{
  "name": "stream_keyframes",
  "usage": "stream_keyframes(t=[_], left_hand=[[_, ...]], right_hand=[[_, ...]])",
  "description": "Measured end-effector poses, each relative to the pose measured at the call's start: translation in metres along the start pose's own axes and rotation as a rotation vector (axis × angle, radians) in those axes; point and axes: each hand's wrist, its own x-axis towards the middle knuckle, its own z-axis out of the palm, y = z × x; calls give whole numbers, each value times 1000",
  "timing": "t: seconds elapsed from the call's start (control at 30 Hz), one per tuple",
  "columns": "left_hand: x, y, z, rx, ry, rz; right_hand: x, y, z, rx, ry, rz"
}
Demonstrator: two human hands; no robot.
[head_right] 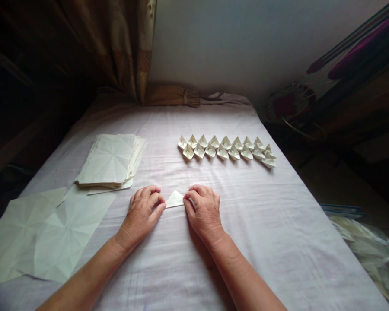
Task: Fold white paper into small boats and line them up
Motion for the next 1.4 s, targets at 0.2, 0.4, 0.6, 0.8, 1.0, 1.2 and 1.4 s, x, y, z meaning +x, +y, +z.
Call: stream_keyframes(t=[0.2, 0.4, 0.6, 0.8, 1.0, 1.2, 1.4], left_hand=[[-1, 0, 2, 22, 32, 14], [-1, -2, 2, 16, 14, 15], [-1, -4, -3, -14, -19, 4], [-2, -9, -7, -3, -33, 7], [-9, 0, -4, 96, 6, 273], [-11, 5, -2, 175, -174, 418], [-21, -17, -11, 209, -195, 404]], right_hand=[[0, -21, 7, -116, 27, 38], [-3, -12, 6, -67, 53, 75], [-4, 4, -2, -44, 49, 134], [-4, 6, -2, -13, 51, 118], [-4, 5, -2, -14, 70, 100], [-5, 4, -3, 2, 85, 90], [-6, 6, -4, 10, 73, 96]])
